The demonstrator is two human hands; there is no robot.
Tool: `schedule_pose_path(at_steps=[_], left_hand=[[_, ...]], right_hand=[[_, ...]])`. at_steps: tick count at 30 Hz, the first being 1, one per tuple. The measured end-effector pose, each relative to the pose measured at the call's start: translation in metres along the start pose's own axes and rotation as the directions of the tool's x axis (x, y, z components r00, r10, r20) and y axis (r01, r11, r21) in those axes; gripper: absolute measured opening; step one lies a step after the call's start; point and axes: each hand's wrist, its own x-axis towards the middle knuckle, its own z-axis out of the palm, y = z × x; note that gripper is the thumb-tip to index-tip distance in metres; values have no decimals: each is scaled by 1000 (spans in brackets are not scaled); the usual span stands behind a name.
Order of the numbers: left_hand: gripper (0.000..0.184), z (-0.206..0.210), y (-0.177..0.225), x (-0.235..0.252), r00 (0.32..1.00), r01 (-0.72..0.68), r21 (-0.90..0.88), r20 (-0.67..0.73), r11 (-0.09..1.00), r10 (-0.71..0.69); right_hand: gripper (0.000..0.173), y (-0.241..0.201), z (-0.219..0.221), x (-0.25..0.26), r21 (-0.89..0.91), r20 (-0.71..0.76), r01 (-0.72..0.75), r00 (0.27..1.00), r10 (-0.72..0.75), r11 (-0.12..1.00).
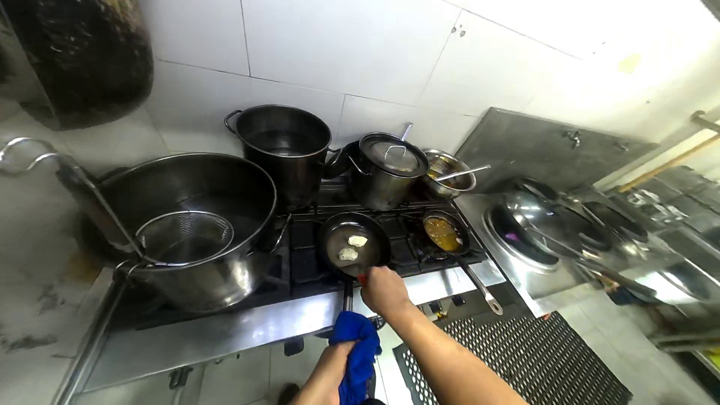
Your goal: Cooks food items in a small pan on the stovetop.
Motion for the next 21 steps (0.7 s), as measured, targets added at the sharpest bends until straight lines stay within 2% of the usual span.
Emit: schedule_pose_path(at_steps=[14,21], left_hand=[[19,1,3,1,1000,-3,37,-7,999,3],[19,4,5,-1,999,-16,35,44,999,15]], right_hand=[[29,-16,-4,22,-38,59,4,998,-2,999],[29,-16,-18,35,-29,17,6,1000,-5,1000]])
